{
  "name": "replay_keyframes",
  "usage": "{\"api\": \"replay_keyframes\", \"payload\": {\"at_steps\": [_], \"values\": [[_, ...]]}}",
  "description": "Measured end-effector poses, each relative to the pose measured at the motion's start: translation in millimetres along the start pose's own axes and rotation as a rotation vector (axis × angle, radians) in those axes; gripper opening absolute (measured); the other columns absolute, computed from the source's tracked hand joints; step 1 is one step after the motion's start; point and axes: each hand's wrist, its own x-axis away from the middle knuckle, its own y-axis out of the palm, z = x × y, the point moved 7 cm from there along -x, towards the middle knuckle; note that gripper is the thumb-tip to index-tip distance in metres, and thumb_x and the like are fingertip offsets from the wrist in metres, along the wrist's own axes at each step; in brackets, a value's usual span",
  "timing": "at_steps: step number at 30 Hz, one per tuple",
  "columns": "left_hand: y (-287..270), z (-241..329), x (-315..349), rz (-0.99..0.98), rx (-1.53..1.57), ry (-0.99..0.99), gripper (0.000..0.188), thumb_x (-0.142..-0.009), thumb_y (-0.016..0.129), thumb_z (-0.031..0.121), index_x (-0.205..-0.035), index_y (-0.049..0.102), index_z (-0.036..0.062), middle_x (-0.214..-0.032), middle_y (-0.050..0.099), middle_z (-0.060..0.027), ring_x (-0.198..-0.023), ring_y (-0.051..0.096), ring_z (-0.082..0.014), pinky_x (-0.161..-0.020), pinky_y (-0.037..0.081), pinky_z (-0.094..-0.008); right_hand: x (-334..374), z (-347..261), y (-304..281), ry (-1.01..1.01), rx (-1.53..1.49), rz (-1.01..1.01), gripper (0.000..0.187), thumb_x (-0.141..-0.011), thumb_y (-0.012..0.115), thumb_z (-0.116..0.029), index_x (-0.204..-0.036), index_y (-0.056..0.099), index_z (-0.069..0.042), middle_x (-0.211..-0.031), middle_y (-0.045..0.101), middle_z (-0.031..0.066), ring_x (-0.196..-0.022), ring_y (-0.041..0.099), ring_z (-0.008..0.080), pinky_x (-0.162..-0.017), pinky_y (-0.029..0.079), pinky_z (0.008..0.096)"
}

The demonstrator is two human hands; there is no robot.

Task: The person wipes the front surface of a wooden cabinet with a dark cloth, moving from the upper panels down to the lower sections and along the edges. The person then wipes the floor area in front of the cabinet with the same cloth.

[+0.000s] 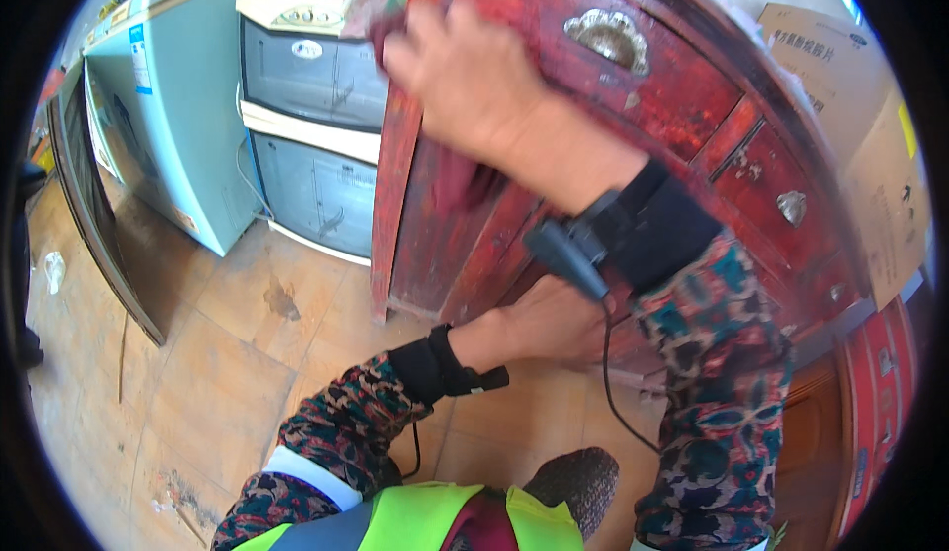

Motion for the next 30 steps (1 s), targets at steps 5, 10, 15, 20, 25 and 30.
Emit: {"api": "replay_keyframes", "payload": {"at_steps": [5,10,15,20,25,30], "values": [[32.4,-14.9,2.5,-0.109,0.042,-0.066,0.020,-0.083,0.056,0.021,-0.088,0.064,0.0035,-0.089,0.068,-0.0215,-0.086,0.066,-0.0382,-0.070,0.053,-0.0492,-4.8,5.2,11.9,-0.022,0.148,-0.018,0.017,-0.074,0.063,-0.010,-0.090,0.066,-0.012,-0.098,0.058,0.0055,-0.089,0.059,0.0269,-0.064,0.055,0.0367],[55.1,-49.5,66.6,-0.483,0.231,-0.171,0.038,-0.092,0.054,0.037,-0.115,0.062,0.0081,-0.113,0.065,-0.0188,-0.107,0.062,-0.0336,-0.089,0.051,-0.0456,73.1,-92.8,71.2,-0.238,-0.096,-0.344,0.020,-0.075,0.061,-0.016,-0.085,0.072,-0.002,-0.095,0.059,0.0086,-0.090,0.054,0.0248,-0.063,0.050,0.0307],[5.2,-107.1,185.0,-0.391,0.707,-0.831,0.066,-0.097,0.041,0.061,-0.143,0.046,0.0145,-0.137,0.055,-0.0147,-0.126,0.051,-0.0324,-0.105,0.041,-0.0482,137.1,-77.9,93.9,0.494,-0.949,-0.669,0.043,-0.076,0.074,-0.014,-0.118,0.067,-0.008,-0.112,0.062,0.0158,-0.110,0.059,0.0350,-0.089,0.049,0.0458],[-39.4,-127.2,204.3,0.446,1.373,-1.099,0.068,-0.098,0.039,0.062,-0.141,0.046,0.0101,-0.132,0.059,-0.0122,-0.120,0.056,-0.0310,-0.102,0.044,-0.0506,173.0,-89.3,67.9,0.934,-1.331,-0.044,0.048,-0.083,0.070,-0.016,-0.128,0.056,-0.003,-0.124,0.059,0.0189,-0.115,0.057,0.0384,-0.096,0.046,0.0431],[-72.0,-130.8,166.0,0.670,1.436,-0.852,0.050,-0.095,0.055,0.041,-0.135,0.050,0.0102,-0.125,0.062,-0.0073,-0.113,0.060,-0.0246,-0.096,0.051,-0.0423,197.4,-101.7,59.5,0.759,-1.078,-0.341,0.061,-0.085,0.068,-0.029,-0.137,0.047,-0.005,-0.131,0.055,0.0203,-0.124,0.048,0.0397,-0.102,0.041,0.0486],[-144.4,-105.3,126.5,0.833,0.710,-0.456,0.041,-0.088,0.065,0.007,-0.128,0.055,0.0038,-0.118,0.065,-0.0066,-0.103,0.064,-0.0189,-0.093,0.052,-0.0366,253.6,-72.9,-10.0,0.653,-0.959,-0.170,0.074,-0.078,0.076,-0.038,-0.139,0.047,-0.007,-0.140,0.049,0.0207,-0.135,0.040,0.0382,-0.108,0.038,0.0460]]}}
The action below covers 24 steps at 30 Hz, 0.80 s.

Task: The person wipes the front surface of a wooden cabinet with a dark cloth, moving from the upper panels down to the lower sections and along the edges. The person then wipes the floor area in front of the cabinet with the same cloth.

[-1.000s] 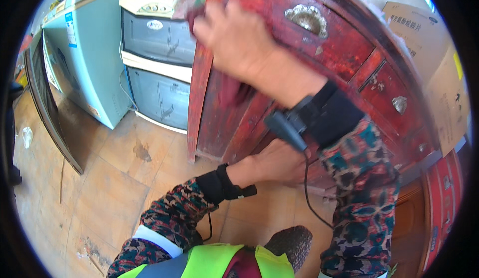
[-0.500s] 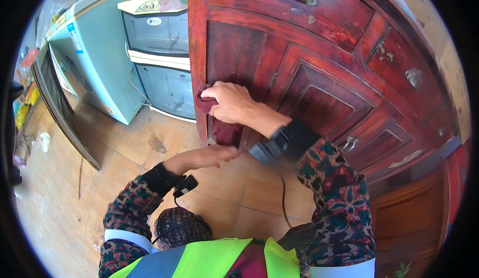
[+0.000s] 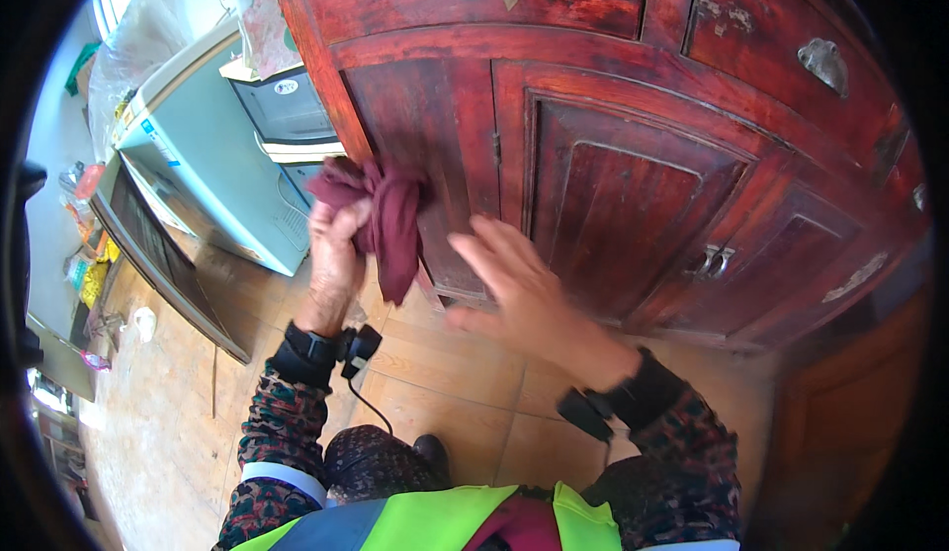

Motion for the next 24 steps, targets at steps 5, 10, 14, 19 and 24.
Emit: {"api": "replay_keyframes", "payload": {"at_steps": [5,10,14,19,24], "values": [[57.9,69.1,-48.0,0.209,-0.708,0.904,0.038,-0.078,0.070,0.004,-0.115,0.060,0.0011,-0.111,0.056,-0.0168,-0.107,0.053,-0.0337,-0.094,0.041,-0.0427,90.9,37.3,-59.5,0.176,0.015,0.085,0.062,-0.073,0.082,-0.025,-0.126,0.060,-0.002,-0.140,0.050,0.0211,-0.126,0.051,0.0385,-0.102,0.045,0.0433],[99.4,26.8,-54.3,0.410,-0.807,0.951,0.059,-0.072,0.068,0.005,-0.127,0.048,0.0013,-0.122,0.049,-0.0252,-0.114,0.046,-0.0447,-0.098,0.037,-0.0503,174.1,57.9,-116.8,0.434,-0.154,0.226,0.047,-0.076,0.070,-0.001,-0.122,0.062,0.000,-0.135,0.055,0.0185,-0.112,0.060,0.0286,-0.092,0.050,0.0369],[104.4,-4.5,-12.2,0.407,-1.278,0.931,0.045,-0.067,0.061,-0.003,-0.111,0.055,0.0015,-0.112,0.054,-0.0180,-0.088,0.052,-0.0422,-0.080,0.045,-0.0476,234.9,66.5,-128.4,0.711,-0.467,0.279,0.043,-0.080,0.065,0.003,-0.123,0.061,0.001,-0.131,0.058,0.0171,-0.097,0.063,0.0198,-0.079,0.053,0.0302],[71.6,-75.4,32.7,0.321,-1.036,0.751,0.042,-0.073,0.071,0.006,-0.113,0.059,0.0092,-0.118,0.054,-0.0149,-0.102,0.057,-0.0339,-0.082,0.047,-0.0419,256.0,61.2,-112.7,0.646,-0.375,0.181,0.039,-0.080,0.066,0.003,-0.119,0.062,0.003,-0.125,0.061,0.0192,-0.087,0.064,0.0185,-0.072,0.053,0.0290],[9.5,-97.9,43.8,0.454,-0.431,0.206,0.036,-0.083,0.068,0.011,-0.116,0.058,0.0017,-0.102,0.061,-0.0088,-0.095,0.060,-0.0246,-0.085,0.049,-0.0372,253.4,57.6,-105.3,0.578,-0.360,0.167,0.037,-0.078,0.068,0.003,-0.115,0.064,0.004,-0.118,0.064,0.0191,-0.080,0.065,0.0190,-0.071,0.053,0.0287]]}}
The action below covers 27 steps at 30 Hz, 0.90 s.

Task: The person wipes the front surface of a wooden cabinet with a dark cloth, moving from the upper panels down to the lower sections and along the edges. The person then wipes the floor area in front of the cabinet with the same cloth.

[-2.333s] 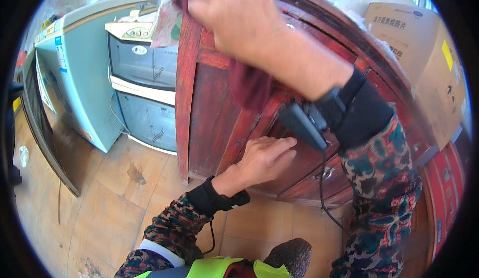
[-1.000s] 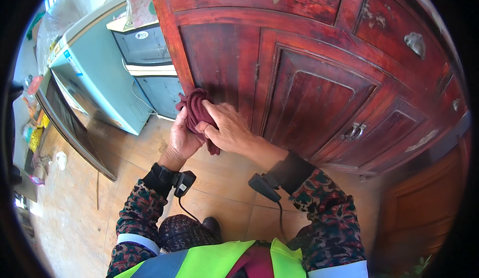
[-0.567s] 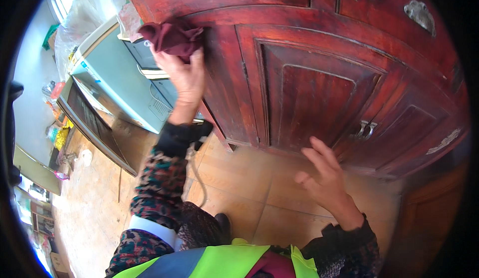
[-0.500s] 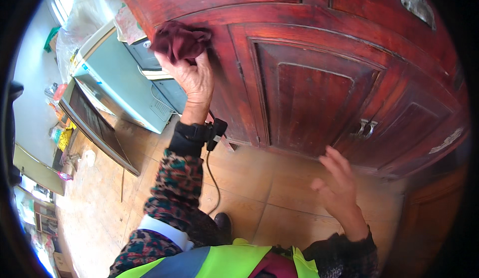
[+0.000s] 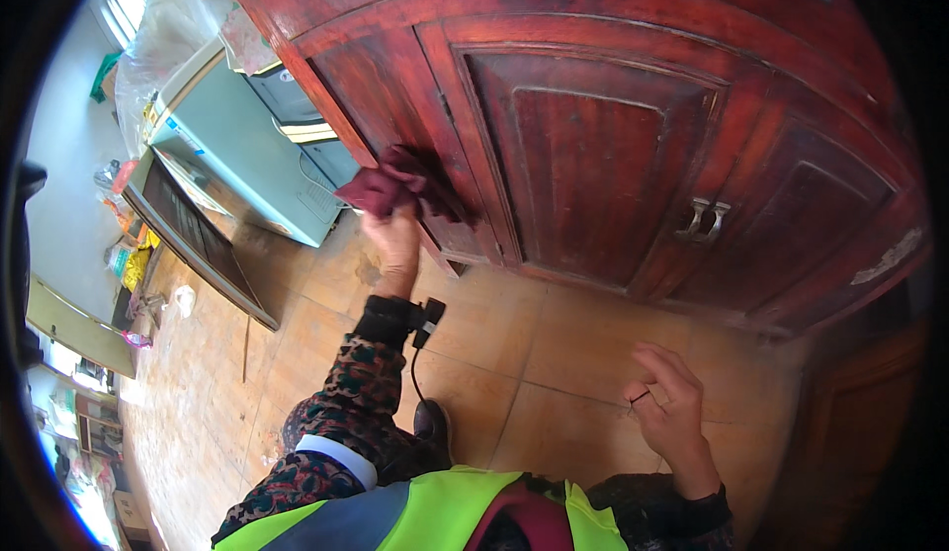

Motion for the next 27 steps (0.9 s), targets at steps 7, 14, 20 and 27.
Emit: {"api": "replay_keyframes", "payload": {"at_steps": [7,14,20,27], "values": [[31.4,144.2,-102.3,-0.058,-0.455,0.667,0.039,-0.081,0.075,0.024,-0.105,0.061,-0.0039,-0.110,0.060,-0.0161,-0.104,0.056,-0.0311,-0.093,0.043,-0.0420,0.1,6.2,-10.0,0.054,-0.068,0.023,0.034,-0.077,0.063,0.008,-0.111,0.064,0.004,-0.113,0.065,0.0173,-0.072,0.066,0.0169,-0.066,0.053,0.0277],[64.0,143.3,-85.7,0.079,-0.427,0.745,0.045,-0.077,0.079,0.031,-0.107,0.063,0.0012,-0.111,0.059,-0.0207,-0.105,0.054,-0.0394,-0.090,0.043,-0.0461,-2.0,13.2,-8.3,0.080,-0.111,-0.002,0.034,-0.079,0.060,0.010,-0.112,0.063,0.005,-0.110,0.065,0.0164,-0.072,0.066,0.0161,-0.065,0.052,0.0269],[52.4,89.5,-41.1,0.235,-0.620,0.898,0.056,-0.075,0.081,0.029,-0.122,0.060,0.0073,-0.117,0.057,-0.0183,-0.107,0.053,-0.0388,-0.092,0.041,-0.0469,-4.3,20.4,-9.0,0.131,-0.099,-0.040,0.036,-0.080,0.056,0.012,-0.114,0.062,0.005,-0.108,0.065,0.0152,-0.073,0.066,0.0167,-0.065,0.053,0.0274],[12.6,-57.3,55.5,0.173,-0.499,0.406,0.048,-0.074,0.080,0.013,-0.118,0.061,0.0060,-0.117,0.061,-0.0167,-0.106,0.058,-0.0346,-0.094,0.045,-0.0457,1.6,18.1,5.9,0.135,-0.017,-0.125,0.031,-0.082,0.058,0.011,-0.112,0.062,0.005,-0.102,0.065,0.0153,-0.074,0.067,0.0174,-0.064,0.053,0.0274]]}}
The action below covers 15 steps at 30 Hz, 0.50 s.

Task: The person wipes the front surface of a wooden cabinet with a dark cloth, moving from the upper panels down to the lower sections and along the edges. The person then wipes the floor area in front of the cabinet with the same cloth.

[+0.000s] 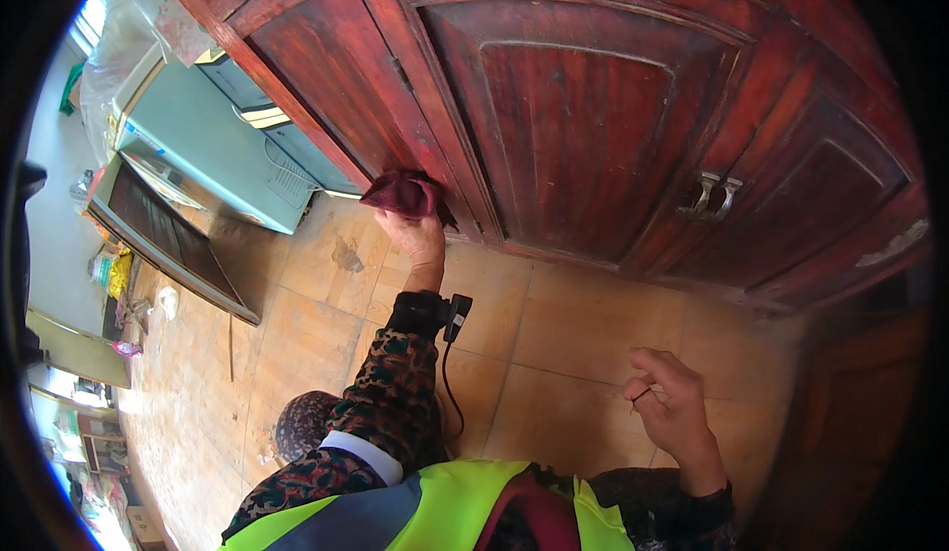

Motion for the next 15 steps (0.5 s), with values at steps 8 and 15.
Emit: {"api": "replay_keyframes", "payload": {"at_steps": [8,15], "values": [[-28.3,120.4,-148.9,-0.039,0.440,0.001,0.035,-0.077,0.080,0.005,-0.108,0.065,0.0001,-0.095,0.068,-0.0036,-0.087,0.062,-0.0138,-0.083,0.051,-0.0302,-11.0,-2.1,2.8,-0.033,-0.030,-0.071,0.034,-0.080,0.067,0.006,-0.113,0.062,0.003,-0.104,0.066,0.0174,-0.080,0.068,0.0222,-0.069,0.054,0.0301],[11.8,228.6,-169.0,0.018,-0.091,0.679,0.060,-0.070,0.076,0.017,-0.125,0.056,0.0045,-0.126,0.052,-0.0235,-0.109,0.049,-0.0435,-0.094,0.038,-0.0485,-11.3,7.7,-6.1,0.013,-0.045,-0.052,0.035,-0.080,0.069,0.004,-0.114,0.063,0.002,-0.106,0.066,0.0168,-0.083,0.067,0.0236,-0.072,0.055,0.0310]]}}
